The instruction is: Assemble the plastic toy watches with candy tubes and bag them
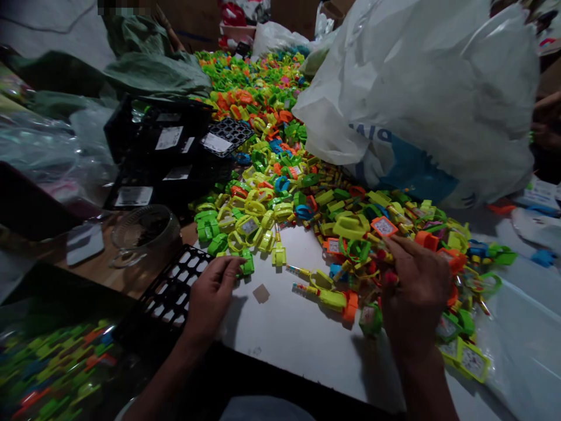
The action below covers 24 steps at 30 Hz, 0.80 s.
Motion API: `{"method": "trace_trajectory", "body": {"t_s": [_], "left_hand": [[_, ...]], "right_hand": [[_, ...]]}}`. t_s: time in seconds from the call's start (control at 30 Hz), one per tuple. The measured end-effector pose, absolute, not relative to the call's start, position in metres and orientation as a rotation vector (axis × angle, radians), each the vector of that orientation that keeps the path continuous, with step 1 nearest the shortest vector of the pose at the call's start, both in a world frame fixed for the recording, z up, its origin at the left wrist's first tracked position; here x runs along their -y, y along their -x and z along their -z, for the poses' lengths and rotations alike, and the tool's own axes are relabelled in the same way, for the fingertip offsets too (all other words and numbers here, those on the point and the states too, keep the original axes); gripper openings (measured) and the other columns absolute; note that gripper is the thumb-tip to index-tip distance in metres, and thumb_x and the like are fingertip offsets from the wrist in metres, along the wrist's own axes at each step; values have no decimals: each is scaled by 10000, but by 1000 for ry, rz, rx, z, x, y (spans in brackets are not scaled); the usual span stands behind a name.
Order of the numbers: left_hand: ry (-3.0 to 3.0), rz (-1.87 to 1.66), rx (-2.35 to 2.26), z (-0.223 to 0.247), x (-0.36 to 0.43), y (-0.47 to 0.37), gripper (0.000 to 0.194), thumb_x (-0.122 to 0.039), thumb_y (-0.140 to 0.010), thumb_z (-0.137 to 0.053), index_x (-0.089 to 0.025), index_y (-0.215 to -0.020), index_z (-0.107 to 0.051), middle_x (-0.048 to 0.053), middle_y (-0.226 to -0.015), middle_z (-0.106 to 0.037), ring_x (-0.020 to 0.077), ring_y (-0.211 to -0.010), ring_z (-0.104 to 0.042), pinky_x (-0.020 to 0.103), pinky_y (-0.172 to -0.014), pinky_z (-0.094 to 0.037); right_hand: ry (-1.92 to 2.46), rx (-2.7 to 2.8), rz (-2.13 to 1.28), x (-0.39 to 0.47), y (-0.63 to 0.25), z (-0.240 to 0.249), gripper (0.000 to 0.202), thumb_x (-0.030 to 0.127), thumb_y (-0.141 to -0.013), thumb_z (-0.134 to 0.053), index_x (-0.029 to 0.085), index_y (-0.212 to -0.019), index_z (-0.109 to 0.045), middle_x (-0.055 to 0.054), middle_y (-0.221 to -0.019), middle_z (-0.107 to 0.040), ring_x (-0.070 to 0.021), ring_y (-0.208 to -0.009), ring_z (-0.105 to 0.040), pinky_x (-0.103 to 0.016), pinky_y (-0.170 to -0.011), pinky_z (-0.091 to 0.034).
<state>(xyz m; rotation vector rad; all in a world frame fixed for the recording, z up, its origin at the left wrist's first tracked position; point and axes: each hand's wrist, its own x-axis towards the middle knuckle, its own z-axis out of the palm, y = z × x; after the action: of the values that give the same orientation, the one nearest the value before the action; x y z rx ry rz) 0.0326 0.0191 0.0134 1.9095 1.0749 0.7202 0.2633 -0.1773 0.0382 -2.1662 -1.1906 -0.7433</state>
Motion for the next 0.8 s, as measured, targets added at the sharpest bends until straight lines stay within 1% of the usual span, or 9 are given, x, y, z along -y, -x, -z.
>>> {"method": "trace_trajectory", "body": {"t_s": [0.07,0.13,0.23,0.27,0.37,0.43,0.6,0.67,0.8], "left_hand": [[-1902,-762,-1144,-9,-25,-28,255,-400,-917,-461,-213,-934,-634,28,-935,-633,163,-881,-586,287,-809,-443],[-1902,-779,-1172,-3,-27,-26,239,-380,-917,-463,-212,-966,-627,35,-971,-631,170,-918,-585,297,-829,-448],[-1885,-763,-1188,5,-24,-23,237,-361,-917,-457,-207,-1011,-611,45,-998,-631,181,-947,-586,314,-848,-454],[-1880,-751,-1190,7,-24,-22,239,-358,-917,-455,-204,-1016,-609,48,-1001,-632,185,-950,-588,320,-852,-454],[-1883,-721,-1176,8,-25,-17,244,-354,-914,-452,-199,-1007,-616,55,-1001,-635,192,-952,-589,330,-856,-452],[-1872,-717,-1166,3,-26,-16,258,-356,-913,-447,-193,-1002,-627,64,-1019,-637,195,-963,-587,331,-863,-450],[-1588,-514,-930,-16,-14,-33,361,-443,-910,-436,-190,-1074,-634,45,-926,-668,178,-870,-611,308,-832,-477],[-1469,-464,-847,-20,-9,-41,355,-457,-906,-441,-192,-1017,-649,23,-860,-671,166,-835,-615,280,-794,-487],[-1540,-507,-925,-15,-5,-44,316,-455,-902,-459,-197,-922,-641,2,-802,-661,150,-740,-606,251,-673,-476]], "right_hand": [[2112,1159,578,152,-245,-35,326,313,-946,-375,186,-1101,-632,-126,-1025,-649,-267,-1002,-581,-445,-875,-454],[2009,1220,145,114,-209,-20,232,292,-937,-425,221,-998,-637,-81,-899,-663,-205,-839,-609,-332,-731,-482],[1978,1233,-411,57,-159,7,190,322,-872,-563,204,-1005,-630,-74,-883,-686,-196,-799,-623,-285,-675,-460],[1991,1204,-531,44,-150,13,162,320,-854,-582,197,-945,-637,-62,-832,-683,-188,-759,-618,-273,-651,-442],[1985,1034,-671,33,-147,17,131,297,-819,-589,193,-741,-602,-7,-685,-619,-145,-642,-552,-245,-595,-377],[1862,901,-713,44,-155,12,184,335,-809,-598,194,-699,-559,28,-630,-548,-116,-591,-483,-230,-561,-344],[1408,717,-1024,84,-156,-1,287,458,-816,-622,199,-765,-509,75,-570,-409,-77,-503,-359,-207,-474,-298],[1379,760,-1054,93,-151,0,281,451,-823,-626,194,-788,-517,69,-597,-417,-72,-509,-371,-204,-476,-312],[1542,858,-946,105,-155,-1,267,425,-896,-537,222,-1063,-493,41,-726,-507,-82,-548,-425,-213,-517,-377]]}}
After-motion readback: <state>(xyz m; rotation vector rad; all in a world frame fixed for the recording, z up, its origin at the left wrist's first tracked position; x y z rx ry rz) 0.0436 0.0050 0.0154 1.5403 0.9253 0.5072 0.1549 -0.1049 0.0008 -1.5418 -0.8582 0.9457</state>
